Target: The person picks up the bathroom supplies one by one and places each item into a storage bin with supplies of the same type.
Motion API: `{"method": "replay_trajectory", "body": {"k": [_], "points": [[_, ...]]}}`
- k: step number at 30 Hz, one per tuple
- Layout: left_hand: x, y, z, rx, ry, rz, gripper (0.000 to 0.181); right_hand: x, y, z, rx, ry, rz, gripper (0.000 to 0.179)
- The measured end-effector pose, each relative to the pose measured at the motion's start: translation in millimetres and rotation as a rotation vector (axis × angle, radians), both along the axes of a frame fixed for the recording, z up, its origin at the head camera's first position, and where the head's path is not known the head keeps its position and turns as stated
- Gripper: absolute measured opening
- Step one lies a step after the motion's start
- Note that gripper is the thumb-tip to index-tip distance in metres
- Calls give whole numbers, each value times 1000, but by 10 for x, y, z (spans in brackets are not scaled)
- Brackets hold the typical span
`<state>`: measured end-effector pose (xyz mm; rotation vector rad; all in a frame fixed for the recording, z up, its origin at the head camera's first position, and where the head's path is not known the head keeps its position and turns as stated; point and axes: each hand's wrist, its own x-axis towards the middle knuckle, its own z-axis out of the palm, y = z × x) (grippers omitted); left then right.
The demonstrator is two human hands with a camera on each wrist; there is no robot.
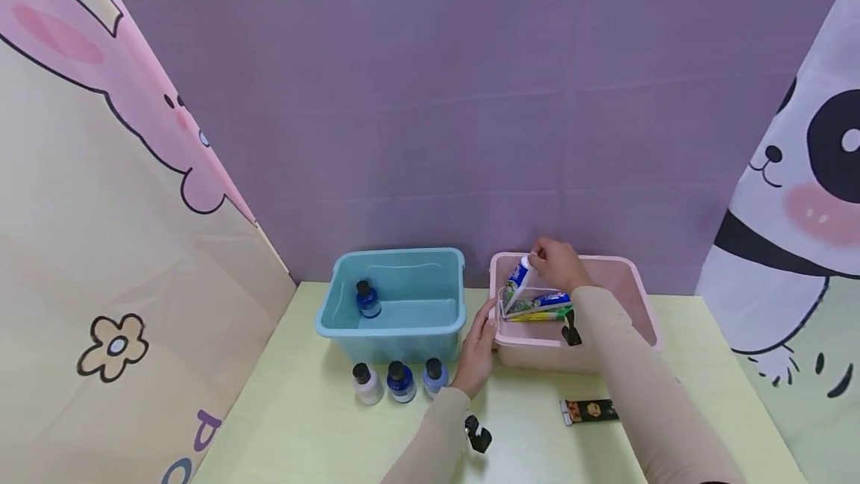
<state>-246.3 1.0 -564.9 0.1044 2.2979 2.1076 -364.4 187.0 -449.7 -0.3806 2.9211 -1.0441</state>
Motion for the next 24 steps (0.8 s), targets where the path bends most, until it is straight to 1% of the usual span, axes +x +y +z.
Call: {"method": "replay_trajectory", "body": {"k": [2, 5, 10, 14, 21, 24], "points": [[1, -8, 6, 2, 10, 6, 44, -9, -22, -16, -11, -5, 4, 18], [5, -7, 20, 15, 5, 2, 42, -11, -39, -30, -24, -10, -4, 19], [19, 9, 29, 12, -4, -4, 41, -2, -39, -46, -27, -38, -42, 20], [20, 7, 31, 9, 5, 3, 42, -5, -46, -46, -16, -63, -59, 22], [22, 13, 33, 15, 4, -1, 39, -38, 1, -64, 22, -45, -66, 19], [25, 19, 37, 13, 0, 0, 40, -19, 22, -56, 20, -66, -79, 20]]}}
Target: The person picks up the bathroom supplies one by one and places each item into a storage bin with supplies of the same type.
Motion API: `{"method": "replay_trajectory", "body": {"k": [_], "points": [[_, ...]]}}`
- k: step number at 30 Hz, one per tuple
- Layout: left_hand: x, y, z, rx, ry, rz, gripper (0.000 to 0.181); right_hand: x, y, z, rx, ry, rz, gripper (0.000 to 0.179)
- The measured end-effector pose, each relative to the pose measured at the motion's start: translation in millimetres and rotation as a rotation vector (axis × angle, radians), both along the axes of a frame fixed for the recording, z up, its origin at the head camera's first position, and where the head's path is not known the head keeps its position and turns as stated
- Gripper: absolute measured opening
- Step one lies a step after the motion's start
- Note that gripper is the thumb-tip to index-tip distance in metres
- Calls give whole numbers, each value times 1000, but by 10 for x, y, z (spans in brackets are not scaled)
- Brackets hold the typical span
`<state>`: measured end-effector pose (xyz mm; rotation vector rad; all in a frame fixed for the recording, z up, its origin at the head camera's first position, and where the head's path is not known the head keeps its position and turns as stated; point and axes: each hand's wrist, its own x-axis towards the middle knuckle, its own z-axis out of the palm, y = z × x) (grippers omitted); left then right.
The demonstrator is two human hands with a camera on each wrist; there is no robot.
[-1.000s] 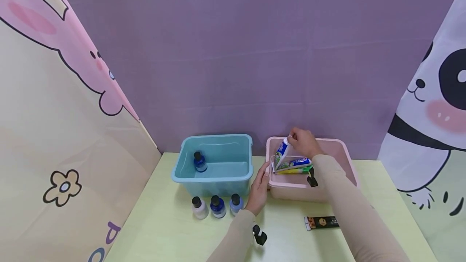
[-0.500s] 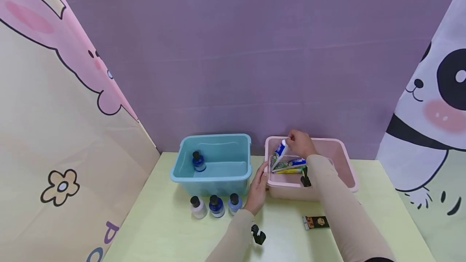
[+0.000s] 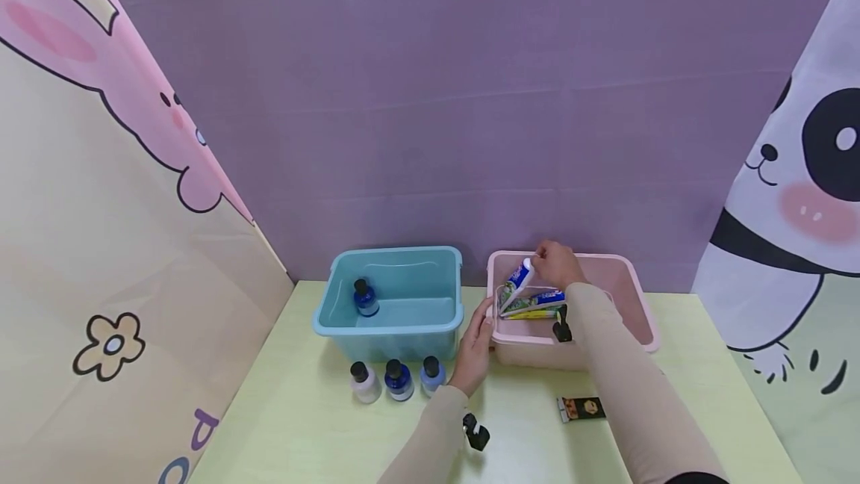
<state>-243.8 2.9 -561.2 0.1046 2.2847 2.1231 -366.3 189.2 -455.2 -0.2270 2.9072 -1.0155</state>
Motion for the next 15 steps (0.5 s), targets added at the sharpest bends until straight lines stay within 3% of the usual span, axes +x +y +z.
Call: {"method": "replay_trajectory", "body": {"k": [15], "points": [[-2, 7, 3, -11, 4, 8, 40, 7, 85, -13, 1, -56, -71, 24]]}}
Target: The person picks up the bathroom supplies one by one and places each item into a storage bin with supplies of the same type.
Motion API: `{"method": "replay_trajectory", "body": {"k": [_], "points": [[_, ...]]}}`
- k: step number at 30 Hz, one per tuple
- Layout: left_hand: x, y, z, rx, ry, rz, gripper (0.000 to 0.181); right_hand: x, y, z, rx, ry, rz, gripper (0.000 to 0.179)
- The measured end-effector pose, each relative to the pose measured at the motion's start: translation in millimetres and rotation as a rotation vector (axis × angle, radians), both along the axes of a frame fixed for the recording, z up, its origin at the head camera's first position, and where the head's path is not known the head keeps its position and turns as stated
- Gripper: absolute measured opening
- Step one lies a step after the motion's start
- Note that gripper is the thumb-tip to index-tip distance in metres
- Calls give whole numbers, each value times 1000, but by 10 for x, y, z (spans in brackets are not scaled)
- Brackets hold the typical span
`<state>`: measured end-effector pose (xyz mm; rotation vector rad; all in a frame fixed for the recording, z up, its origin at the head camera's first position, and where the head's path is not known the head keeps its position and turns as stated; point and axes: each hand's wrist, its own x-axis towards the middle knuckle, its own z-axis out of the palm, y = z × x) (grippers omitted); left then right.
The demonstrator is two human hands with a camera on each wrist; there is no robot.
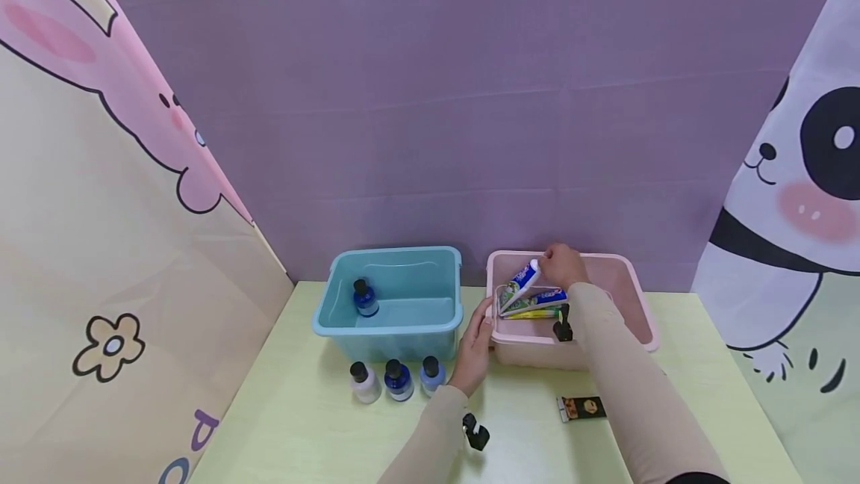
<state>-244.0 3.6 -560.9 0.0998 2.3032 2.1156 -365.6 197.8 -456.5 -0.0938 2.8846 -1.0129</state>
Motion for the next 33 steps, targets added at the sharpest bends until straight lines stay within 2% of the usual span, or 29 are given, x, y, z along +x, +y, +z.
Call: {"method": "replay_trajectory", "body": {"k": [8, 15, 23, 33], "points": [[4, 1, -9, 3, -13, -5, 39, -20, 107, -35, 2, -42, -6, 32], [3, -6, -14, 6, -23, -3, 40, -67, 213, -112, 52, -63, 16, 39], [-5, -15, -29, 5, -15, -3, 39, -70, 279, -152, 84, -83, 39, 32], [-6, -9, -19, 7, -28, -15, 40, -52, 377, -160, 67, -201, 31, 31]]}}
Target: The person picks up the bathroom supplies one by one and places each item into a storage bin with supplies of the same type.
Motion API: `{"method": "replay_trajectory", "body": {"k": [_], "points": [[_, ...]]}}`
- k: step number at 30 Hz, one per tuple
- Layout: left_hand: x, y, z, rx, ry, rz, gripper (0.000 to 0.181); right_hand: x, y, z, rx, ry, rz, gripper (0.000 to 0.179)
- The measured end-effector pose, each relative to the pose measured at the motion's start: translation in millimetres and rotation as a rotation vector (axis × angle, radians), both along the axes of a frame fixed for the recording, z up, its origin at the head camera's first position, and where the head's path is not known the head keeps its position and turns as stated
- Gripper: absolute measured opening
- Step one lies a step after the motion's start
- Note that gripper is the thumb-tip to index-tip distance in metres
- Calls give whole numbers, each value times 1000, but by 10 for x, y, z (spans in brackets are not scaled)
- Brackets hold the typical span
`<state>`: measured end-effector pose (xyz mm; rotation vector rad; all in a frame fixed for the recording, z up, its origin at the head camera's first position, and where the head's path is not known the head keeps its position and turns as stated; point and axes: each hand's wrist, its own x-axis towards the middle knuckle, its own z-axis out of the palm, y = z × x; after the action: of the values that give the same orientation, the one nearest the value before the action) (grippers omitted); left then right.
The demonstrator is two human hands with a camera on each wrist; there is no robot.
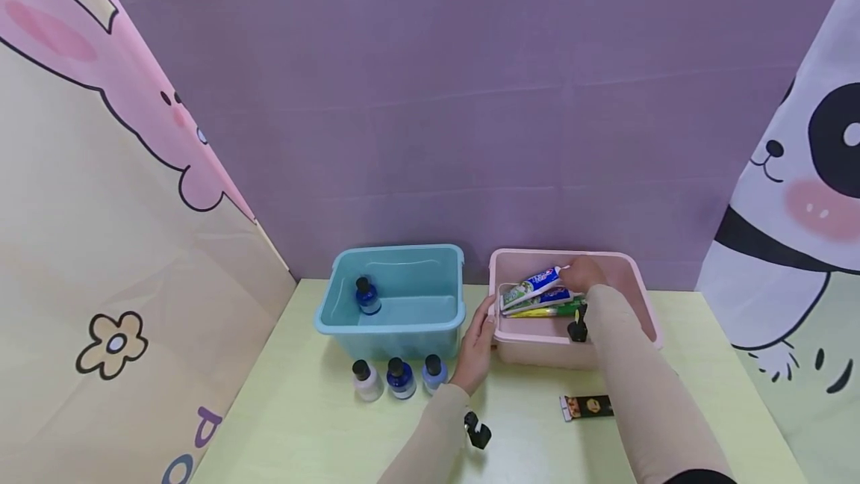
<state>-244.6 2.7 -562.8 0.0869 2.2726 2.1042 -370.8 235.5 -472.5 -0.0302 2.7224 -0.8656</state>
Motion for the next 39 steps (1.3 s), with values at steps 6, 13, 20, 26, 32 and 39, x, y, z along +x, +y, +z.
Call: {"method": "replay_trajectory", "body": {"k": [6, 13, 20, 26, 32, 39], "points": [[2, -3, 9, 11, -5, -4, 41, -14, 69, -68, -29, -60, 11, 23], [7, -1, 14, 4, 4, -2, 41, -10, 127, -103, -85, -121, 29, 36], [0, 0, 1, 1, 3, -1, 46, -10, 113, -111, -166, -85, 61, 34], [8, 8, 12, -5, -4, 6, 44, 32, 83, -69, -208, -126, -4, 20], [12, 12, 20, -6, -4, 7, 41, 19, 140, -30, -199, -133, -1, 26], [11, 10, 23, -2, -14, 11, 41, 172, 104, 157, -245, -107, 32, 46]]}}
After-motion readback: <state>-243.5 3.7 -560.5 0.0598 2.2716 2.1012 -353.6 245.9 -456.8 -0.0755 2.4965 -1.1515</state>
